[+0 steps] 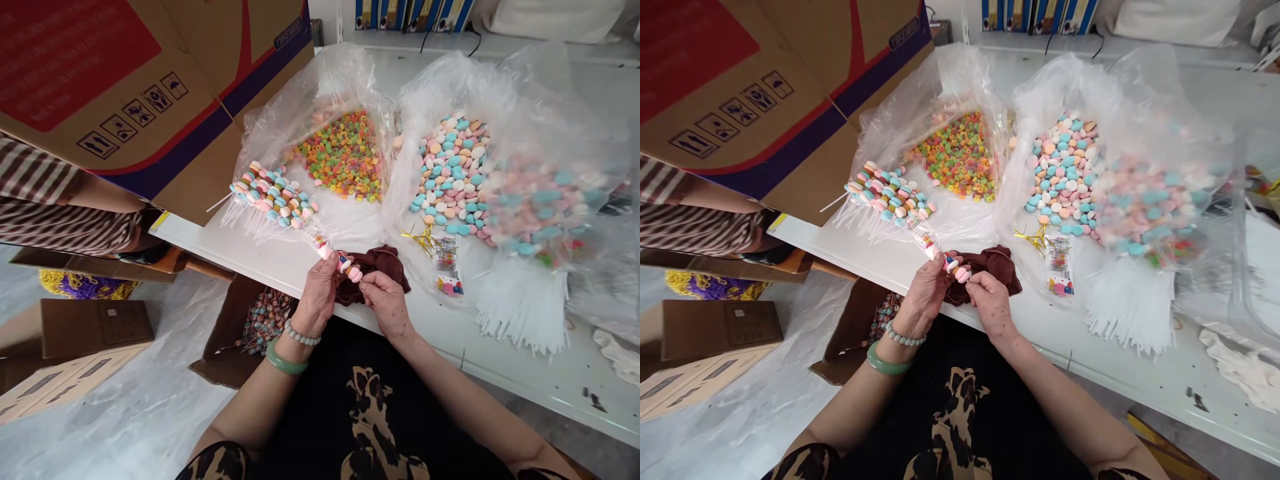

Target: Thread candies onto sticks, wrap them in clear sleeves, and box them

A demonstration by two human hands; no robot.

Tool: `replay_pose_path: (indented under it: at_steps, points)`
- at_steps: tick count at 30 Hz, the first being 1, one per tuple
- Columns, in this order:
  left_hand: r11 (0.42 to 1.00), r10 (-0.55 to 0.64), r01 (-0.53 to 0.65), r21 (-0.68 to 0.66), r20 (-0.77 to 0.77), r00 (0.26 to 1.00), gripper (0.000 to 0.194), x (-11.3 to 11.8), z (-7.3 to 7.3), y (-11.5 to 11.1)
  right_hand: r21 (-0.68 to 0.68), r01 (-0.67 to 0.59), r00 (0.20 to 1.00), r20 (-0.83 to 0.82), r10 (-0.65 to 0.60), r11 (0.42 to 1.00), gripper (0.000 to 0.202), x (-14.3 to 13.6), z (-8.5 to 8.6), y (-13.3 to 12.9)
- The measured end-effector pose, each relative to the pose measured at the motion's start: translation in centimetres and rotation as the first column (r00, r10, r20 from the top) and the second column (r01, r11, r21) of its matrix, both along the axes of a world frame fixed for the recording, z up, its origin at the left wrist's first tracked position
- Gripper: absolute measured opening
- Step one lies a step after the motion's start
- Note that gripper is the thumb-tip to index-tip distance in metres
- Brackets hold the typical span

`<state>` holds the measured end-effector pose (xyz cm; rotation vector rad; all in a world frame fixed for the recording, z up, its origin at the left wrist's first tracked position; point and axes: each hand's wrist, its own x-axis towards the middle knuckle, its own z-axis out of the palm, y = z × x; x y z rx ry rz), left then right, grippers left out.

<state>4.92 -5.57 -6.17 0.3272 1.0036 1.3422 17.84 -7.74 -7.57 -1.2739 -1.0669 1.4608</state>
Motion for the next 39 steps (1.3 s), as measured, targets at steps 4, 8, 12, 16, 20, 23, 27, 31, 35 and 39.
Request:
replay_pose_path:
  at_steps: [4, 8, 12, 16, 20, 23, 27, 31, 35, 39]
  points:
    - [0.986, -0.146, 0.151, -0.067, 0.075, 0.986, 0.035, -1.8, 0.5, 0.7, 0.020, -0.052, 0.999, -0.007, 0.052, 0.998, 0.012, 0.5, -0.2, 0.2]
    - [0.997, -0.072, 0.073, -0.008, 0.078, 0.994, 0.028, -4.1, 0.9, 1.9, -0.007, -0.119, 0.993, -0.015, 0.119, 0.993, 0.012, 0.8, -0.1, 0.2]
    - [0.998, -0.019, 0.024, -0.058, 0.087, 0.996, 0.015, -4.4, 1.0, 2.2, 0.043, -0.132, 0.968, 0.221, 0.120, 0.990, 0.016, 1.1, 0.3, 0.3]
    - [0.990, 0.091, -0.087, -0.113, 0.033, 0.995, 0.011, -3.6, 0.7, 1.8, 0.094, -0.312, 0.731, 0.659, 0.175, 0.945, 0.014, 1.8, 1.4, 0.6]
    - [0.984, 0.145, -0.143, -0.105, 0.012, 0.989, 0.010, -3.0, 0.8, 1.8, 0.059, -0.432, 0.516, 0.835, 0.192, 0.900, 0.029, 2.0, 2.9, 1.0]
    - [0.984, 0.167, -0.164, -0.070, 0.050, 0.985, 0.012, -2.4, 1.3, 1.8, 0.208, -0.466, 0.439, 0.898, 0.021, 0.860, 0.025, 1.4, 3.7, 1.2]
    - [0.988, 0.152, -0.150, -0.023, 0.135, 0.979, 0.014, -1.2, 1.8, 1.7, 0.388, -0.460, 0.369, 0.902, -0.225, 0.799, 0.021, 0.7, 3.5, 1.2]
    - [0.993, 0.119, -0.120, -0.004, 0.179, 0.977, 0.014, -0.5, 1.8, 1.6, 0.486, -0.423, 0.410, 0.855, -0.317, 0.765, 0.024, 0.9, 2.5, 1.3]
    - [0.994, 0.110, -0.107, -0.024, 0.229, 0.967, 0.018, -0.1, 2.0, 1.8, 0.512, -0.365, 0.488, 0.817, -0.309, 0.778, 0.029, 1.0, 2.2, 1.3]
    - [0.992, 0.108, -0.085, -0.088, 0.293, 0.950, 0.022, 0.3, 2.6, 2.1, 0.516, -0.308, 0.557, 0.779, -0.288, 0.799, 0.032, 0.7, 2.3, 1.2]
